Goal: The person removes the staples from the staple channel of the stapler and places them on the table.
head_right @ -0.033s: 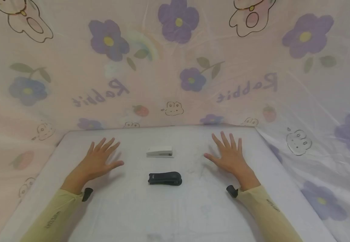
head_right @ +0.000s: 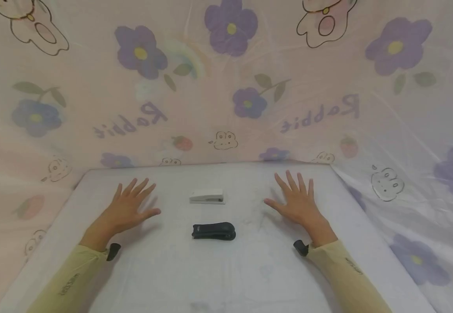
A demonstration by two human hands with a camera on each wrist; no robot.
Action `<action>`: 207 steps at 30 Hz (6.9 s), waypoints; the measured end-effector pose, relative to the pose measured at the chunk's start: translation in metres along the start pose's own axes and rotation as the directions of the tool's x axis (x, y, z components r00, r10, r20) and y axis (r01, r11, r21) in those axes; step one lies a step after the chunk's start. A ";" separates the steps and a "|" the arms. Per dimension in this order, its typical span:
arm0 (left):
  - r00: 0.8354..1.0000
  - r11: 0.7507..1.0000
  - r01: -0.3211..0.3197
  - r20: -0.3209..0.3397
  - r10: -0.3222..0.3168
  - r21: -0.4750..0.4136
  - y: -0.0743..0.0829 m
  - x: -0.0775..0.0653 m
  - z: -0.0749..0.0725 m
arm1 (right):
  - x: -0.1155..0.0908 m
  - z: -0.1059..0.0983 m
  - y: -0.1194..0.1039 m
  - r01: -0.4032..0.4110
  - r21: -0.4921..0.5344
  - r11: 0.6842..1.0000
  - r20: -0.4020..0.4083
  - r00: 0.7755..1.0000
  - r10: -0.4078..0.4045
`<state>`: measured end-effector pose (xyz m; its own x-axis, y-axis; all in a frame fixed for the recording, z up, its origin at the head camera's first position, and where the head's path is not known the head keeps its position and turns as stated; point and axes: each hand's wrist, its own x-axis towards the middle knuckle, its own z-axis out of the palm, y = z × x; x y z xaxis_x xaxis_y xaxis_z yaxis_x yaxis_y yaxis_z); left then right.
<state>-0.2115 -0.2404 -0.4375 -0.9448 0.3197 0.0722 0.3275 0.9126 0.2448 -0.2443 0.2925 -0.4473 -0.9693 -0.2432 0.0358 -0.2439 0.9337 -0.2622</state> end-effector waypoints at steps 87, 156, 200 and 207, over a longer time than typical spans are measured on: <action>0.903 0.904 -0.425 0.089 0.420 0.042 0.186 0.042 0.056 | -0.013 0.062 -0.086 0.280 0.555 0.783 0.131 0.901 -0.414; 0.956 0.908 -0.289 -0.039 0.291 -0.305 0.106 0.011 -0.003 | -0.007 0.058 -0.101 0.222 0.567 0.793 0.190 0.901 -0.389; 0.953 0.957 -0.013 0.285 0.099 -0.289 0.073 -0.007 -0.043 | -0.006 0.058 -0.102 0.248 0.579 0.777 0.184 0.888 -0.421; 0.977 0.949 -0.146 0.112 0.183 -0.280 0.099 -0.002 -0.024 | -0.006 0.057 -0.099 0.242 0.578 0.779 0.184 0.891 -0.414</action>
<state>-0.1777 -0.1563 -0.3904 -0.8614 0.5078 0.0070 0.4450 0.7480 0.4924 -0.2120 0.1862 -0.4768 -0.7574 -0.6519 -0.0372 -0.4075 0.5164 -0.7532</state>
